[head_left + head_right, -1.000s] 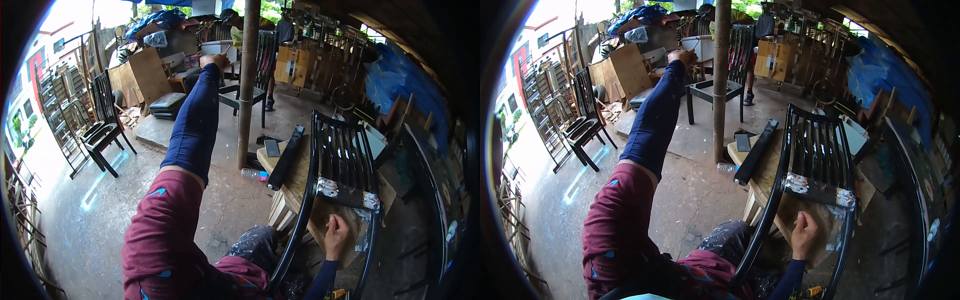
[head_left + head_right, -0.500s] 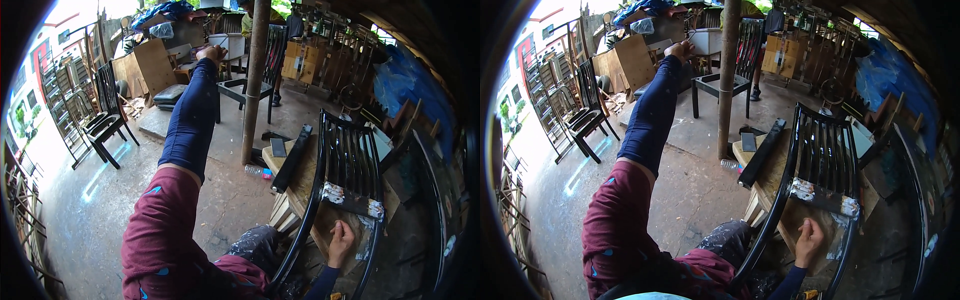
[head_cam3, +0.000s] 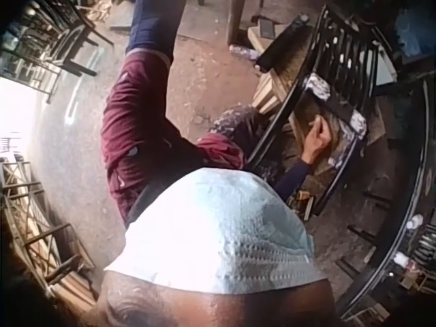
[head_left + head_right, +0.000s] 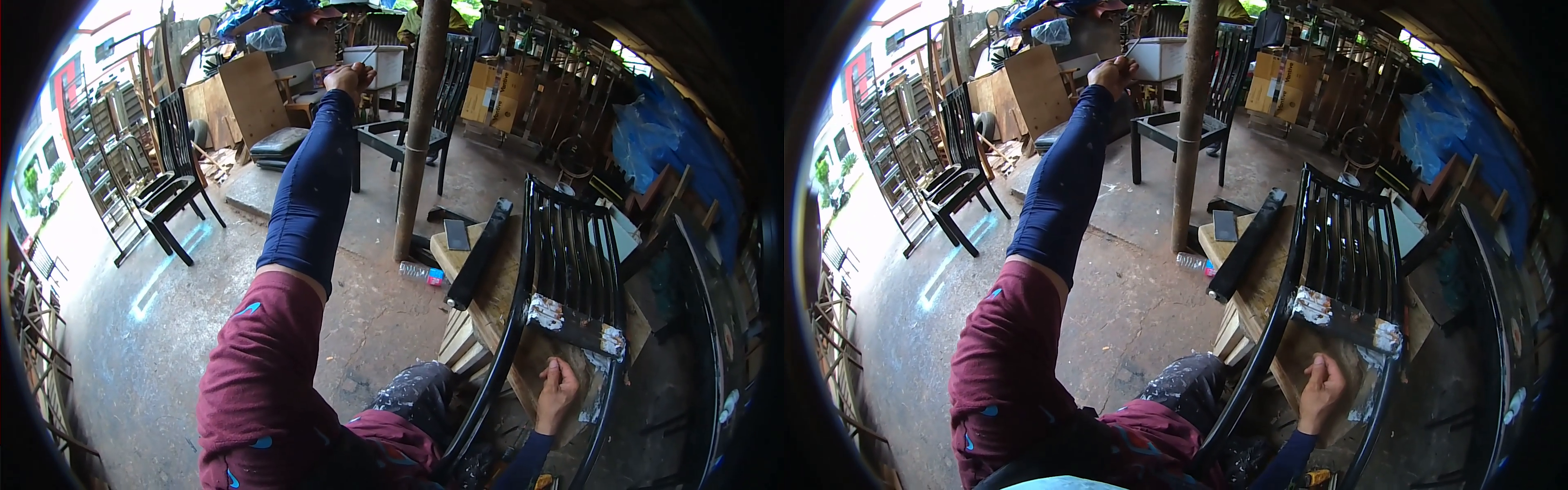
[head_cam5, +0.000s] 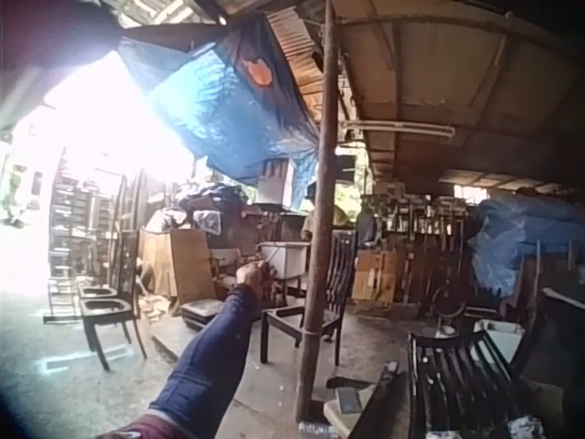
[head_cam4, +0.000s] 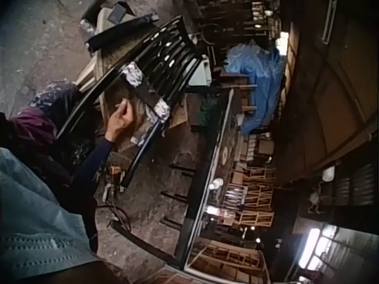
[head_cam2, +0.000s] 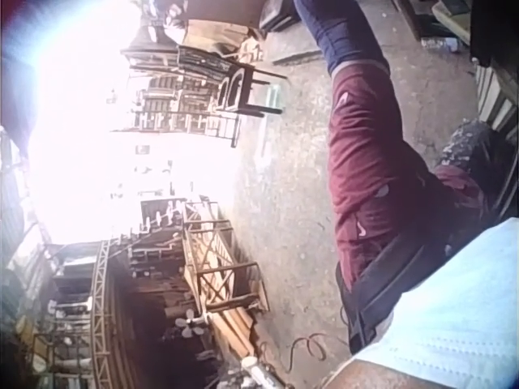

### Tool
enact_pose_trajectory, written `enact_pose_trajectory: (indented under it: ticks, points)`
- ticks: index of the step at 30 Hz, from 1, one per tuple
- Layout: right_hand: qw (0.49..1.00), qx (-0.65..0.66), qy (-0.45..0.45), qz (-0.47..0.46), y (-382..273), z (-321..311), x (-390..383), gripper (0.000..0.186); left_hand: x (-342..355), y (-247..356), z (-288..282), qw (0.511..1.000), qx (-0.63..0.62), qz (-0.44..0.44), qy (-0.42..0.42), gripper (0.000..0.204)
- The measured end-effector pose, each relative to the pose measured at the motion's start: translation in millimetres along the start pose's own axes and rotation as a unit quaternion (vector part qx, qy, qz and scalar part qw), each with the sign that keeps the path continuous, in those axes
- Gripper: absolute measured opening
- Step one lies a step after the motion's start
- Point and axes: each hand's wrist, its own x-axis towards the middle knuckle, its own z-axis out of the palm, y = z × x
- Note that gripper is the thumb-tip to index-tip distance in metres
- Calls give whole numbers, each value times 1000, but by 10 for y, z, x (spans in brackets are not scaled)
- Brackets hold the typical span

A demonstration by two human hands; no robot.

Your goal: Repairing a wooden furniture frame by applying adhesive and handling components.

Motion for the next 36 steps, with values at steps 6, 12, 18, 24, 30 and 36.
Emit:
enact_pose_trajectory:
  ticks: [6,12,18,24,30,36]
  points:
    - [999,-32,25,-6,18,-65,-3,27,-340,-83,266,994,-82,-65,-14,15]
    - [999,-41,20,-13,-53,-27,-29,26,-406,-14,216,994,-80,-74,12,16]
    - [998,-48,26,-20,-36,-36,-27,25,-319,53,278,985,-64,-124,103,14]
    - [999,-32,6,-42,-103,79,-10,25,169,194,-310,983,145,1,116,8]
    - [998,-59,26,-10,-91,-28,-39,25,-240,130,156,981,-38,-52,184,12]
    - [999,-40,22,-16,-35,-36,-26,26,-346,367,159,977,-58,-15,204,13]
